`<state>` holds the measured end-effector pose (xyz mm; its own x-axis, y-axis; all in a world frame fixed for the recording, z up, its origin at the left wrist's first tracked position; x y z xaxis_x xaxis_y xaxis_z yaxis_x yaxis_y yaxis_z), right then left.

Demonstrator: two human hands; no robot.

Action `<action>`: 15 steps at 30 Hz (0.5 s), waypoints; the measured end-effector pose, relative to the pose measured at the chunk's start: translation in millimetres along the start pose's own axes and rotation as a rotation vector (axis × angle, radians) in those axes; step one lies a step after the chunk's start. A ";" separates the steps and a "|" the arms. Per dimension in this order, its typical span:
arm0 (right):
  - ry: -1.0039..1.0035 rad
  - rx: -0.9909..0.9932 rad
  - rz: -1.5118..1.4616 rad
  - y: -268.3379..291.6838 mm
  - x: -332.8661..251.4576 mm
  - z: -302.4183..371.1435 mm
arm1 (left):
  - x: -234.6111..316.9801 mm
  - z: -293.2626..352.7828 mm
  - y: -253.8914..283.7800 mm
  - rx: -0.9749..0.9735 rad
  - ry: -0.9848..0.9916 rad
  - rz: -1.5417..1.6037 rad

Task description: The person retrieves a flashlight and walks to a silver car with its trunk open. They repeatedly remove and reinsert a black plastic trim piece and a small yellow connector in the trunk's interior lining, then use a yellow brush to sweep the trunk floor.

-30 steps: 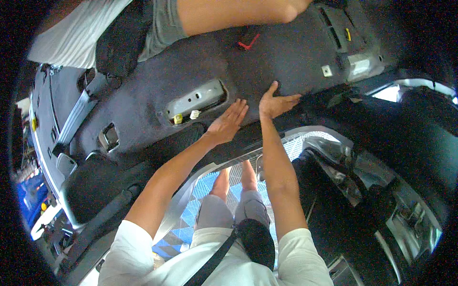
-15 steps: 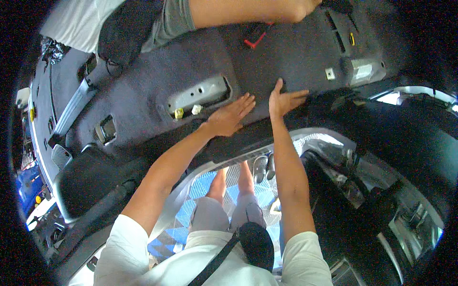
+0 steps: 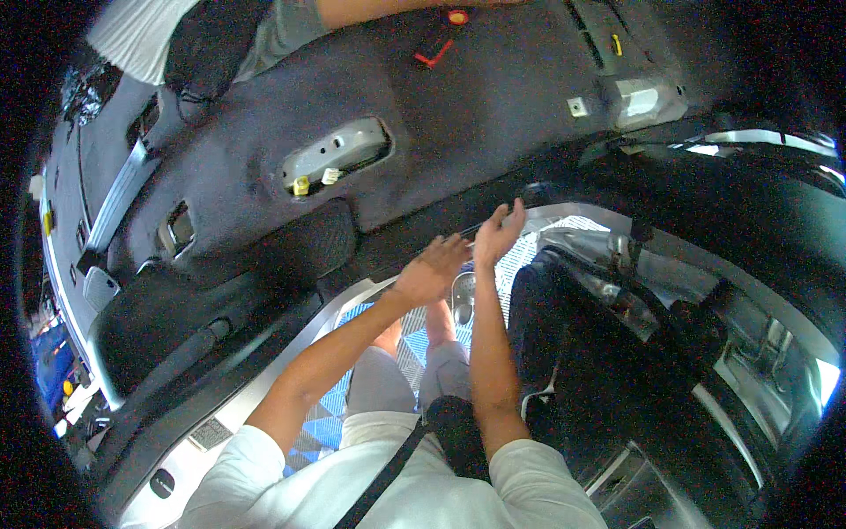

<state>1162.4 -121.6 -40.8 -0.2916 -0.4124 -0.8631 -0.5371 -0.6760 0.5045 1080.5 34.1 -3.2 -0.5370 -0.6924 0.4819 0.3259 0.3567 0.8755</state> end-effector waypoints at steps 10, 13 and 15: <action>0.044 -0.081 0.122 -61.2 -42.1 -85.6 | -107.4 -50.7 51.7 -0.071 0.126 -0.499; -0.016 -0.121 0.079 -79.5 -35.4 -110.9 | -114.8 -53.5 43.9 -0.145 0.084 -0.528; -0.091 -0.148 0.057 -85.8 -21.9 -119.1 | -114.2 -54.5 43.9 -0.115 0.082 -0.470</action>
<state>1309.1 -127.3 -62.2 -0.3924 -0.4000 -0.8283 -0.3978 -0.7381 0.5449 1198.5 94.6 -21.7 -0.5847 -0.8108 0.0276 0.1498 -0.0744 0.9859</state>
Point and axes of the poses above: each hand's wrist, its own z-axis away from the middle knuckle, its own y-axis out of the back of the hand, x = y × z, the point moved 7 cm from there along -z, towards the middle knuckle, and after that the axes turned 3 degrees about y, right-handed, at the moved point
